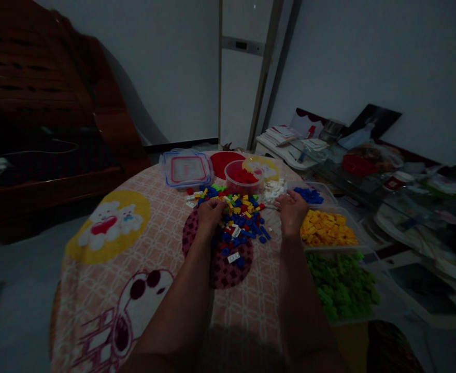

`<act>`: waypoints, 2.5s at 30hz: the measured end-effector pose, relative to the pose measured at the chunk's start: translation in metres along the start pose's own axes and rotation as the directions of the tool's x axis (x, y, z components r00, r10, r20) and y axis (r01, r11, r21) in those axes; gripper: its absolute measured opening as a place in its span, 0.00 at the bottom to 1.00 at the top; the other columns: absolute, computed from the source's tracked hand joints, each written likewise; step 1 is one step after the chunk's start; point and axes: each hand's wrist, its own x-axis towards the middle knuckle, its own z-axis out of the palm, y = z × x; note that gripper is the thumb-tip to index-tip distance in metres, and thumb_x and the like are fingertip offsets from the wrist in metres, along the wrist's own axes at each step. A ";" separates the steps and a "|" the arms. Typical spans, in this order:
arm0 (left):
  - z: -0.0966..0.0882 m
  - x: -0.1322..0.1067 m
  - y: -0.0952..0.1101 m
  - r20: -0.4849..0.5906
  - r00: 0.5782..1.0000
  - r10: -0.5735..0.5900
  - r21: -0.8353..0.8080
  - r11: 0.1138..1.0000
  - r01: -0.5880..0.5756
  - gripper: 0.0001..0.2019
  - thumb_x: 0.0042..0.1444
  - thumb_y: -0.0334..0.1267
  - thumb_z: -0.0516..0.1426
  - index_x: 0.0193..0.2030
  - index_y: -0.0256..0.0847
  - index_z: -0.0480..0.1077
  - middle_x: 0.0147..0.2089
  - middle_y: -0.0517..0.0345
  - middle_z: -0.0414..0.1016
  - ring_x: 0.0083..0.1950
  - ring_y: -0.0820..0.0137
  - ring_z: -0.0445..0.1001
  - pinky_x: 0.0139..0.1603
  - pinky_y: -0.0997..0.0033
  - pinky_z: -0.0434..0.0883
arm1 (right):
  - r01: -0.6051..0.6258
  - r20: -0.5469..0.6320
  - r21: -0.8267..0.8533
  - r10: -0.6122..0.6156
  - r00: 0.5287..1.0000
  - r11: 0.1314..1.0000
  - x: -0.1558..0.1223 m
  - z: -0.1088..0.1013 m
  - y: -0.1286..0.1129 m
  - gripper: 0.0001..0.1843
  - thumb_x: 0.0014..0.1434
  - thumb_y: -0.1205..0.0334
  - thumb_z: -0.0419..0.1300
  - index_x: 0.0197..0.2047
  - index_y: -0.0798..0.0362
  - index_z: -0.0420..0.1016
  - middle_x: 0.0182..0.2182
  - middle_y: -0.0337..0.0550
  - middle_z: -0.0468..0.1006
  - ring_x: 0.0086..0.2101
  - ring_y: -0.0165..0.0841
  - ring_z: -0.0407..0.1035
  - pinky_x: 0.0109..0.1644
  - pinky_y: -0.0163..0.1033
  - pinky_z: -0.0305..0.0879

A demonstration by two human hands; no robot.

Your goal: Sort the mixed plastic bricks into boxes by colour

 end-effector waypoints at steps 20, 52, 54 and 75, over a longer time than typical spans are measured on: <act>0.001 0.002 -0.003 0.008 1.000 -0.013 -0.010 1.000 0.013 0.14 0.49 0.44 0.58 0.18 0.40 0.67 0.17 0.64 0.63 0.21 0.75 0.60 0.24 0.75 0.56 | 0.459 0.528 -0.825 0.159 0.834 0.330 -0.022 -0.016 -0.019 0.15 0.57 0.66 0.62 0.48 0.57 0.80 0.44 0.59 0.83 0.48 0.45 0.77 0.46 0.38 0.69; 0.000 0.002 -0.004 0.020 1.000 0.023 0.010 1.000 -0.023 0.15 0.50 0.46 0.58 0.19 0.40 0.66 0.18 0.64 0.63 0.22 0.75 0.60 0.24 0.75 0.56 | 0.104 0.040 -0.085 -0.101 0.994 0.991 0.001 0.002 0.004 0.19 0.57 0.64 0.55 0.48 0.61 0.79 0.36 0.50 0.83 0.32 0.36 0.78 0.36 0.36 0.73; 0.000 0.002 -0.003 0.022 1.000 0.021 0.016 1.000 -0.021 0.16 0.50 0.46 0.58 0.18 0.40 0.66 0.17 0.64 0.63 0.22 0.75 0.60 0.24 0.75 0.56 | 0.160 0.195 -0.165 -0.127 0.973 0.973 -0.005 0.004 0.001 0.14 0.56 0.64 0.57 0.42 0.58 0.81 0.33 0.47 0.83 0.33 0.36 0.78 0.38 0.36 0.73; 0.000 0.000 0.003 0.000 1.000 -0.015 -0.018 1.000 0.015 0.15 0.51 0.42 0.58 0.17 0.39 0.66 0.17 0.63 0.65 0.21 0.75 0.62 0.24 0.76 0.59 | 0.489 0.622 -0.637 0.022 0.783 0.595 -0.025 0.005 -0.009 0.04 0.52 0.66 0.65 0.32 0.52 0.82 0.32 0.43 0.82 0.36 0.33 0.74 0.35 0.33 0.58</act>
